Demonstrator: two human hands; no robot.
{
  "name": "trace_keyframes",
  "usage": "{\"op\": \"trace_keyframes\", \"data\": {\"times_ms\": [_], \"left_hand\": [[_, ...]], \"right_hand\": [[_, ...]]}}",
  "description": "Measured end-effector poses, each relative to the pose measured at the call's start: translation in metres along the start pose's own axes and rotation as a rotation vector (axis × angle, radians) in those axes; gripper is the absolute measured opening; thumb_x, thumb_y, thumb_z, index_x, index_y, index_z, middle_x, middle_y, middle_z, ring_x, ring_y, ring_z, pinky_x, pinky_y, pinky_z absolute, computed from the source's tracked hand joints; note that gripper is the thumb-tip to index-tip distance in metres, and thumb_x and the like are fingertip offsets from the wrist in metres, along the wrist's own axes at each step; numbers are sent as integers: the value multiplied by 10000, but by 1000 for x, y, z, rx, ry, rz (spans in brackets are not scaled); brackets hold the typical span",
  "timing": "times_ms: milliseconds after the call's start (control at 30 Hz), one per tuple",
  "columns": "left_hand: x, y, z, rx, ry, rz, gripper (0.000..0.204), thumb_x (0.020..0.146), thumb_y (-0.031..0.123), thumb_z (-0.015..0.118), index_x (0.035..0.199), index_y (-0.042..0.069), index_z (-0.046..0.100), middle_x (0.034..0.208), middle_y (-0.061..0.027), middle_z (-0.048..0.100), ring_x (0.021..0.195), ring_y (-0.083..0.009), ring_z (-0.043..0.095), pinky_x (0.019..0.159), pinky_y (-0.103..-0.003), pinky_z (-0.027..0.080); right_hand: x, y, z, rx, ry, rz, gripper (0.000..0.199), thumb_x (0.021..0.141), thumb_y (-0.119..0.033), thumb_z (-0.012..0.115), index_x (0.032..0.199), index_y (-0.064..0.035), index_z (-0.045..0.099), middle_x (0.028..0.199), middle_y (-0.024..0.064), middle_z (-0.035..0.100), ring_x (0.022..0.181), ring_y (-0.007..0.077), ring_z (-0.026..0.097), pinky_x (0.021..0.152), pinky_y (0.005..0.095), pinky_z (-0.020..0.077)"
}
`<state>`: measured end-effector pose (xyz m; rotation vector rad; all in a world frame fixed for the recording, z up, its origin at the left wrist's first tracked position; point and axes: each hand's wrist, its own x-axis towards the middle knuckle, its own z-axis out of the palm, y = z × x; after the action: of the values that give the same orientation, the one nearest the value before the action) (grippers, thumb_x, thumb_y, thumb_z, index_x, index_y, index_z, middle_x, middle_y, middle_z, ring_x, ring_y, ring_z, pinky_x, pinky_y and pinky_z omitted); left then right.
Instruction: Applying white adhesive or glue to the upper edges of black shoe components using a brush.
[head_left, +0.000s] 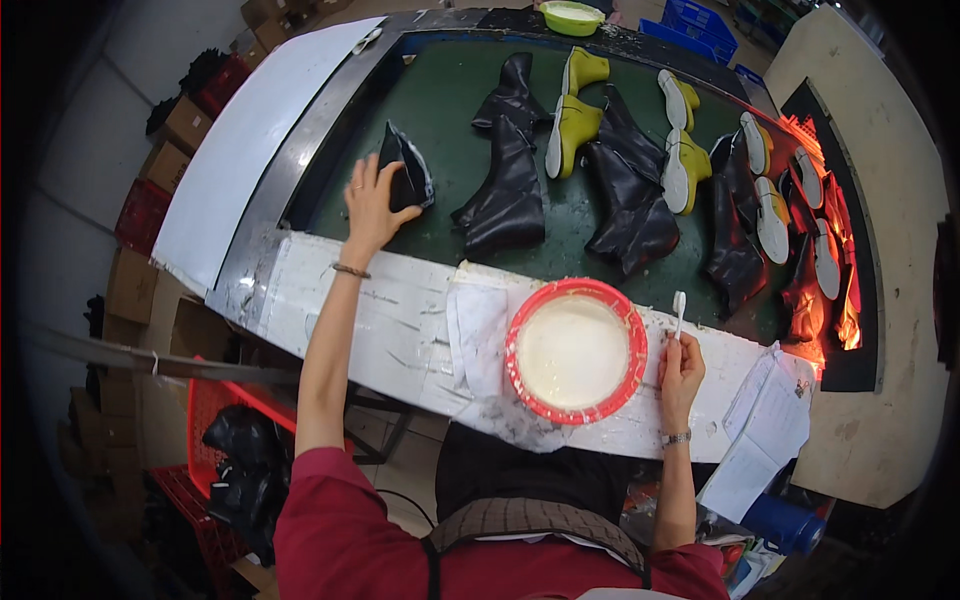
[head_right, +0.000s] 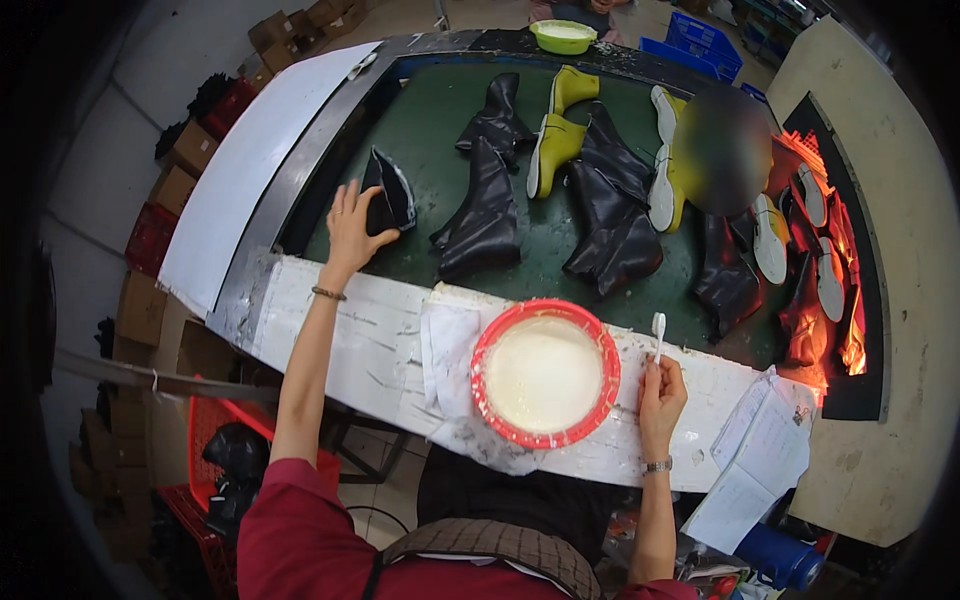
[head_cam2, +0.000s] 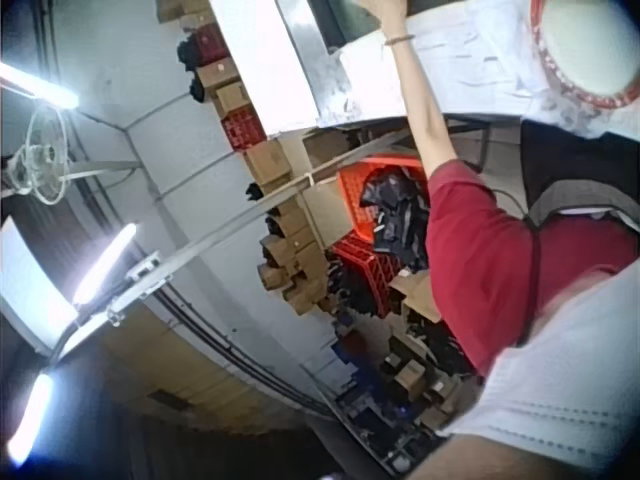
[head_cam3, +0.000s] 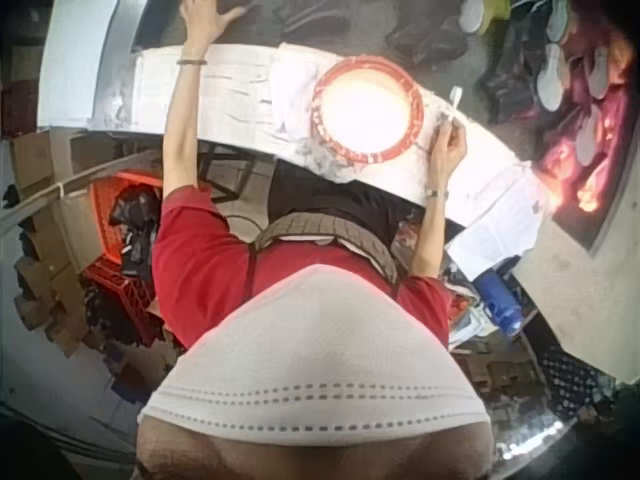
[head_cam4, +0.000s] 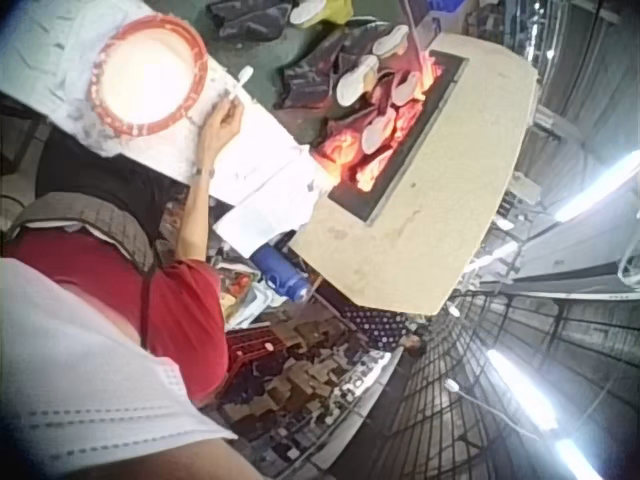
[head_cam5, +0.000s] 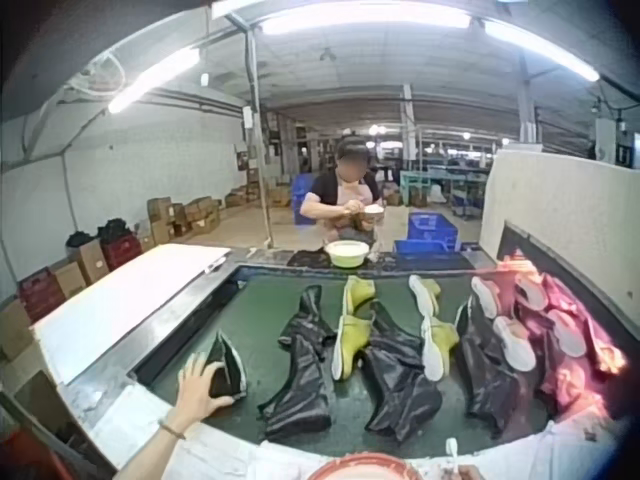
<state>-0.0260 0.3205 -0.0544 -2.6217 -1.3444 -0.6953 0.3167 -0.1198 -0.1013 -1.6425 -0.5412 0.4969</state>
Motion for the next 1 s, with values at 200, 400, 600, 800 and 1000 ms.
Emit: {"op": "trace_keyframes", "data": {"times_ms": [200,400,600,800,1000], "left_hand": [[109,61,87,-890,-295,-409,895,1007,601,589,1629,50,258,1320,-187,667,1116,-222,656,931,-352,508],[184,75,168,-1318,-248,-507,1041,985,681,550,1653,-1,134,1499,-227,527,1371,-315,524,1127,-380,385],[150,87,89,-927,-354,-113,1063,921,601,708,1632,-2,198,1496,-307,519,1342,-390,574,1092,-408,462],[20,126,25,-839,-151,112,804,916,445,761,1535,61,423,1357,-290,631,1265,-420,620,1031,-447,502],[-52,35,-5,-276,-339,-422,236,873,385,757,1003,191,794,951,-81,780,966,-292,737,800,-518,540]], "right_hand": [[-7,-11,1,9,16,44,142,1063,-136,586,1110,-23,656,759,-66,545,600,7,432,512,178,330],[-9,-9,4,-14,19,69,149,1050,-100,592,1146,-7,659,777,-65,556,612,5,437,528,175,327],[-5,-5,4,-5,30,50,153,1051,-104,593,1172,-20,635,771,-72,533,579,-3,388,492,184,274],[-4,3,-4,0,-45,-51,178,1040,-86,611,1198,-8,632,813,-70,578,587,-13,380,502,182,262],[-5,5,9,60,-159,-122,199,1035,-103,634,1199,10,643,879,-41,641,674,9,473,577,175,353]]}}
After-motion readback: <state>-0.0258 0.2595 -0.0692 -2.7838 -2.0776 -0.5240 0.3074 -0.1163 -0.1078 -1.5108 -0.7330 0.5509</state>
